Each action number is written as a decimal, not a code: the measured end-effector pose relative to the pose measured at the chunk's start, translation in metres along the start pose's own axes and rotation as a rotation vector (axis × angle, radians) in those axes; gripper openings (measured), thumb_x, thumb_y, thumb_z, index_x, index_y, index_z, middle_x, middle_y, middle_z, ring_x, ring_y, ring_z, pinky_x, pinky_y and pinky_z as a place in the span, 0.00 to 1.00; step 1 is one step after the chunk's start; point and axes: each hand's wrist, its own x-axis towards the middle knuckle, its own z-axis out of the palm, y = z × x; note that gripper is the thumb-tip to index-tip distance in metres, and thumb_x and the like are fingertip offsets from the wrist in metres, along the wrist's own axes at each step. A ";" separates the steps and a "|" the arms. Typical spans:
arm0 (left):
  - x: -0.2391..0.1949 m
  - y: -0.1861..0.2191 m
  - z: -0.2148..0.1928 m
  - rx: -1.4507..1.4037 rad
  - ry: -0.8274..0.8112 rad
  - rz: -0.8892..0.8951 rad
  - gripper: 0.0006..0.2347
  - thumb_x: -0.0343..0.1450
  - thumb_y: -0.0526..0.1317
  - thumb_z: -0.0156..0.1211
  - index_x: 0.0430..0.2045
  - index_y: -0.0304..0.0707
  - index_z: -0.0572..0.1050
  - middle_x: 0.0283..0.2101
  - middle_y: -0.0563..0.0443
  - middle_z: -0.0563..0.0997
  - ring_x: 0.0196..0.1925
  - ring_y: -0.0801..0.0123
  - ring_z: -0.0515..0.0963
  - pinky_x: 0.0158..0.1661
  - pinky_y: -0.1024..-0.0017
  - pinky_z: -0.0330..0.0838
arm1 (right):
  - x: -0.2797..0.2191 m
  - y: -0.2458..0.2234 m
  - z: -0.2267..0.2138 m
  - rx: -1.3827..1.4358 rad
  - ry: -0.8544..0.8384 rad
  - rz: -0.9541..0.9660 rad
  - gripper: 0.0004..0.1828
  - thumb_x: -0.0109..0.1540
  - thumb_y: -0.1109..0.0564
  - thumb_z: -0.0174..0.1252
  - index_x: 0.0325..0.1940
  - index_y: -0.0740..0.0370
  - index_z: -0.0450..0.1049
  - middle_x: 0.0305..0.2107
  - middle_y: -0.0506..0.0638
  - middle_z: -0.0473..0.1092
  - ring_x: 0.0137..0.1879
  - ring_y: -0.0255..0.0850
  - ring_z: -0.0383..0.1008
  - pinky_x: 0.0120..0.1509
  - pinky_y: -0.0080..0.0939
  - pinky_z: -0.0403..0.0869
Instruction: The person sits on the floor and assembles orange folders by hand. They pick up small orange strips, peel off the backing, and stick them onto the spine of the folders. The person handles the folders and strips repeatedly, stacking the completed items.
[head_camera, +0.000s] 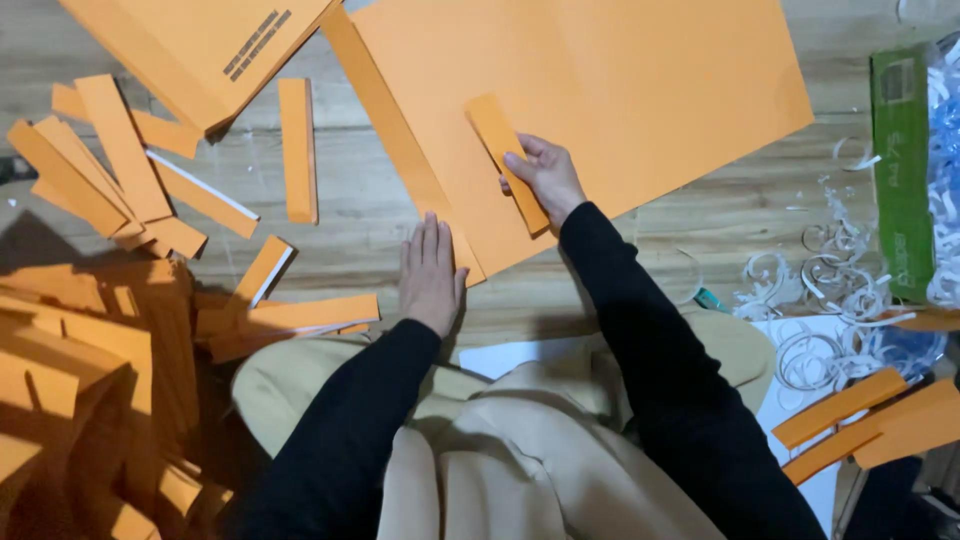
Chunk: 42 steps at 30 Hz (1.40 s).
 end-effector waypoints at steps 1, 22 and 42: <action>0.002 -0.003 0.003 -0.083 0.060 -0.024 0.26 0.67 0.49 0.47 0.56 0.32 0.55 0.63 0.39 0.50 0.62 0.49 0.53 0.59 0.55 0.48 | -0.005 -0.009 0.007 -0.027 -0.074 -0.028 0.17 0.56 0.64 0.57 0.48 0.71 0.65 0.26 0.58 0.72 0.27 0.44 0.76 0.32 0.43 0.78; 0.040 -0.034 -0.039 -0.771 0.016 -0.045 0.34 0.57 0.38 0.61 0.59 0.42 0.54 0.57 0.43 0.52 0.62 0.47 0.56 0.58 0.62 0.57 | -0.027 -0.019 -0.053 -0.819 -0.538 0.176 0.07 0.53 0.59 0.60 0.35 0.58 0.75 0.26 0.40 0.71 0.34 0.28 0.66 0.43 0.28 0.66; 0.002 0.066 -0.047 -1.680 0.318 -0.548 0.19 0.59 0.44 0.67 0.35 0.31 0.68 0.28 0.46 0.74 0.27 0.72 0.77 0.29 0.79 0.76 | -0.088 -0.047 -0.006 -0.778 -0.463 0.012 0.12 0.49 0.57 0.66 0.35 0.55 0.75 0.23 0.41 0.73 0.31 0.25 0.66 0.39 0.24 0.65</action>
